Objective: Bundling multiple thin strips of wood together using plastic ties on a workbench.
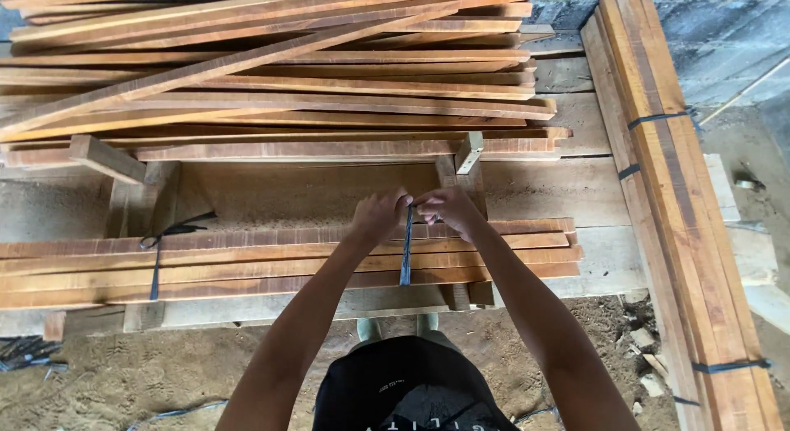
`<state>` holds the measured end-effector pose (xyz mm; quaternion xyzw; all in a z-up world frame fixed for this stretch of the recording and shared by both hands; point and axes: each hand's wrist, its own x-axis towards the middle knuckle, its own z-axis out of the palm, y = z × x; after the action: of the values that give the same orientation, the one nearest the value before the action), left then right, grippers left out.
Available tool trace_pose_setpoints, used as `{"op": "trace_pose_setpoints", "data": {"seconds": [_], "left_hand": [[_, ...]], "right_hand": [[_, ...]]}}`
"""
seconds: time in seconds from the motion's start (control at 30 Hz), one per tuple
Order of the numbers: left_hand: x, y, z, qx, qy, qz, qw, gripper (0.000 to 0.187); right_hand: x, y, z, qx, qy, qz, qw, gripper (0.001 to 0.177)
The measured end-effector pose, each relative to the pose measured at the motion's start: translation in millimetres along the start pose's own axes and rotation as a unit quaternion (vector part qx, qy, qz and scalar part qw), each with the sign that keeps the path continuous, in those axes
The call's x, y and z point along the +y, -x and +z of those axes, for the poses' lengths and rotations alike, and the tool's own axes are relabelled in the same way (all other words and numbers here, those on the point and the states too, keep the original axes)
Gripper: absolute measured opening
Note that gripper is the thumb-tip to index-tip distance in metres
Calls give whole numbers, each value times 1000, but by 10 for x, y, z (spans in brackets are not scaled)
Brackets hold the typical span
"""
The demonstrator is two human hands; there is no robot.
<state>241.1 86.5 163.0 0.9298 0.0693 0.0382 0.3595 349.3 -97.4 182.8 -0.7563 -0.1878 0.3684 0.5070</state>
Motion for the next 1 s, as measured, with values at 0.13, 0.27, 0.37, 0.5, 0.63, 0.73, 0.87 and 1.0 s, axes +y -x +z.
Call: {"op": "trace_pose_setpoints", "data": {"seconds": [0.13, 0.27, 0.37, 0.5, 0.63, 0.73, 0.87, 1.0], "left_hand": [[101, -109, 56, 52, -21, 25, 998, 25], [186, -187, 78, 27, -38, 9, 999, 24], [196, -233, 126, 13, -22, -4, 1000, 23], [153, -226, 260, 38, -105, 74, 991, 16], [348, 35, 208, 176, -34, 100, 979, 13], [459, 273, 200, 254, -72, 81, 961, 26], [30, 577, 631, 234, 25, 23, 972, 30], [252, 722, 415, 113, 174, -173, 963, 42]], "right_hand": [[112, 31, -22, -98, 17, -5, 995, 19], [231, -31, -50, -152, -40, 31, 987, 18], [322, -75, -45, -163, -67, 41, 984, 19], [488, -225, 80, -139, -82, 0, 987, 23], [549, -233, 100, -128, -132, 28, 983, 23], [550, -257, 64, -116, -136, 58, 982, 20], [486, -264, 89, -92, -52, 49, 993, 22], [394, -247, 150, -68, 15, 41, 997, 24]]}}
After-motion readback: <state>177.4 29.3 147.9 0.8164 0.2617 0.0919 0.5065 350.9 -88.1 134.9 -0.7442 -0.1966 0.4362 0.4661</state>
